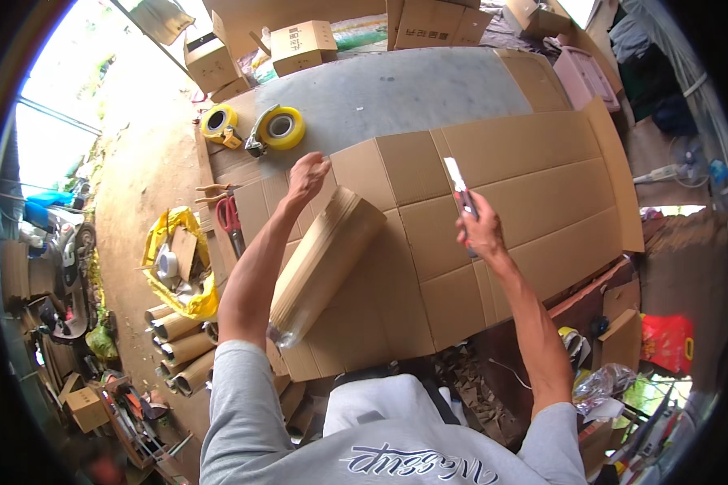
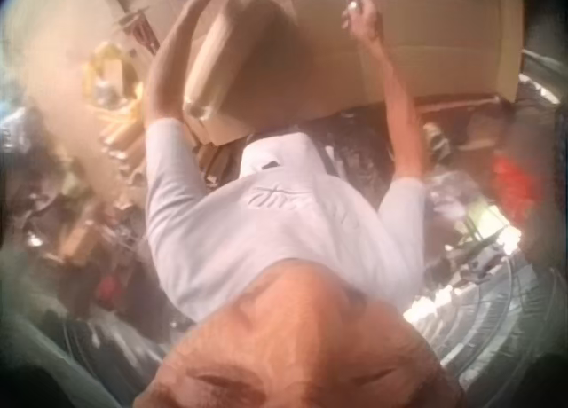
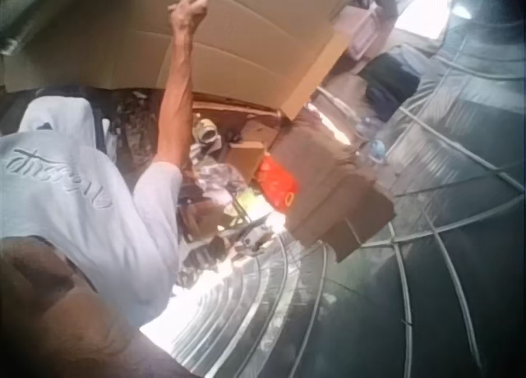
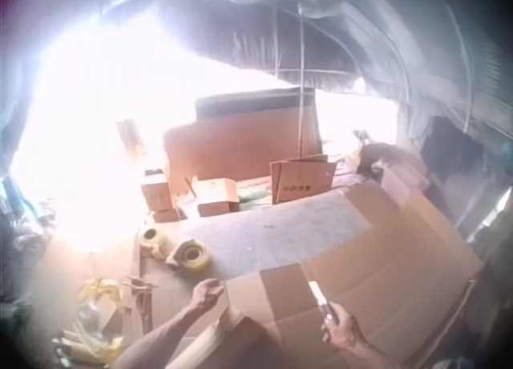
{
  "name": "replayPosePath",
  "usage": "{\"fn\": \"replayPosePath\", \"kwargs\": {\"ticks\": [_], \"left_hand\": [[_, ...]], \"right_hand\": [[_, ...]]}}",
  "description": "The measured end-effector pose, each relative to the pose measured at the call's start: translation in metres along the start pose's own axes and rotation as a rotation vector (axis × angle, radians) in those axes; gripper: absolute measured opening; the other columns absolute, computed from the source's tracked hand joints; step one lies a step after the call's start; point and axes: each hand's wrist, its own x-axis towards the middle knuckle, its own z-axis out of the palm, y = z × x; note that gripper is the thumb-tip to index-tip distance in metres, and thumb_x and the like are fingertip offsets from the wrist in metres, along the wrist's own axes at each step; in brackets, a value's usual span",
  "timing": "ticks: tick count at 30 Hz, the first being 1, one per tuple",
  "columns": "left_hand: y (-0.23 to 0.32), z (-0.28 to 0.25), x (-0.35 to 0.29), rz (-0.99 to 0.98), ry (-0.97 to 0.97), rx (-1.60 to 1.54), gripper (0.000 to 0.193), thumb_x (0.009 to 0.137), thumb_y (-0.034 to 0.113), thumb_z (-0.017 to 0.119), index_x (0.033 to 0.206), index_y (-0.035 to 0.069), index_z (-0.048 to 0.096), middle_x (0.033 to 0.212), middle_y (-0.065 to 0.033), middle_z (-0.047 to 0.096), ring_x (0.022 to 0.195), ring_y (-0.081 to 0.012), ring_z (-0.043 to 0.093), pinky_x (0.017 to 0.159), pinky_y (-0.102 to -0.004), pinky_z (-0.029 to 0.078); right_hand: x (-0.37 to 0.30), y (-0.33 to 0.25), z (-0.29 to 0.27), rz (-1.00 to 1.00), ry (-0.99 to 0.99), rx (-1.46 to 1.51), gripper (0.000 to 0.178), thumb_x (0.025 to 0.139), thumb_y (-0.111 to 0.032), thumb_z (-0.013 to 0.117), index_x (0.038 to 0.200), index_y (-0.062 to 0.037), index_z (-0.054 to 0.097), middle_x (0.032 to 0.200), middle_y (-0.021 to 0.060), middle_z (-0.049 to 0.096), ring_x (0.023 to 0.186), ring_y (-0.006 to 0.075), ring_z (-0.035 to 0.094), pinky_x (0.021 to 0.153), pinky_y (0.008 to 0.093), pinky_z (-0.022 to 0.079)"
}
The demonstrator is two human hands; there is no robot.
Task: The person cuts a large cardboard sheet with a utility knife, folds it into a box shape, and secures the seams with a tape dispenser. The person repeats the process to assemble a second box. The workspace is cluttered with cardboard pieces, rolls, and tools.
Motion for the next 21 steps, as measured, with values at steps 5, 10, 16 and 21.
{"fn": "replayPosePath", "kwargs": {"ticks": [5, 10, 16, 21], "left_hand": [[-0.013, 0.075, 0.069, 0.148, 0.044, 0.065, 0.049, 0.094, 0.035, 0.065, 0.132, 0.004, 0.064, 0.125, -0.0231, 0.068, 0.121, -0.0428, 0.06, 0.105, -0.0491, 0.048], [0.013, 0.092, 0.091, -0.013, -0.221, 0.052, 0.037, 0.093, 0.033, 0.062, 0.122, 0.011, 0.072, 0.115, -0.0152, 0.074, 0.115, -0.0371, 0.066, 0.101, -0.0467, 0.048], [0.009, 0.082, 0.088, -0.046, -0.111, -0.145, 0.034, 0.094, 0.032, 0.063, 0.118, 0.01, 0.073, 0.113, -0.015, 0.075, 0.113, -0.0339, 0.068, 0.101, -0.0445, 0.047], [0.014, 0.081, 0.084, -0.025, -0.074, -0.183, 0.035, 0.093, 0.033, 0.066, 0.117, 0.008, 0.073, 0.114, -0.0148, 0.075, 0.113, -0.0328, 0.068, 0.102, -0.0441, 0.047]], "right_hand": [[0.047, -0.066, 0.079, -0.069, -0.058, -0.234, 0.054, 0.096, -0.004, 0.051, 0.15, -0.0056, 0.047, 0.084, 0.0094, 0.065, 0.06, 0.0169, 0.064, 0.053, 0.0343, 0.055], [0.104, -0.052, 0.106, -0.175, -0.04, -0.49, 0.052, 0.093, -0.011, 0.057, 0.145, -0.0057, 0.053, 0.11, 0.0255, 0.071, 0.101, 0.0435, 0.069, 0.089, 0.0486, 0.055], [0.122, -0.068, 0.146, -0.253, -0.056, -0.756, 0.043, 0.091, -0.006, 0.054, 0.134, -0.0079, 0.06, 0.101, 0.0293, 0.071, 0.097, 0.0485, 0.068, 0.085, 0.0545, 0.054], [0.127, -0.073, 0.153, -0.217, -0.066, -0.851, 0.038, 0.089, -0.006, 0.054, 0.125, -0.0069, 0.063, 0.1, 0.0292, 0.071, 0.097, 0.0486, 0.068, 0.083, 0.0565, 0.054]]}}
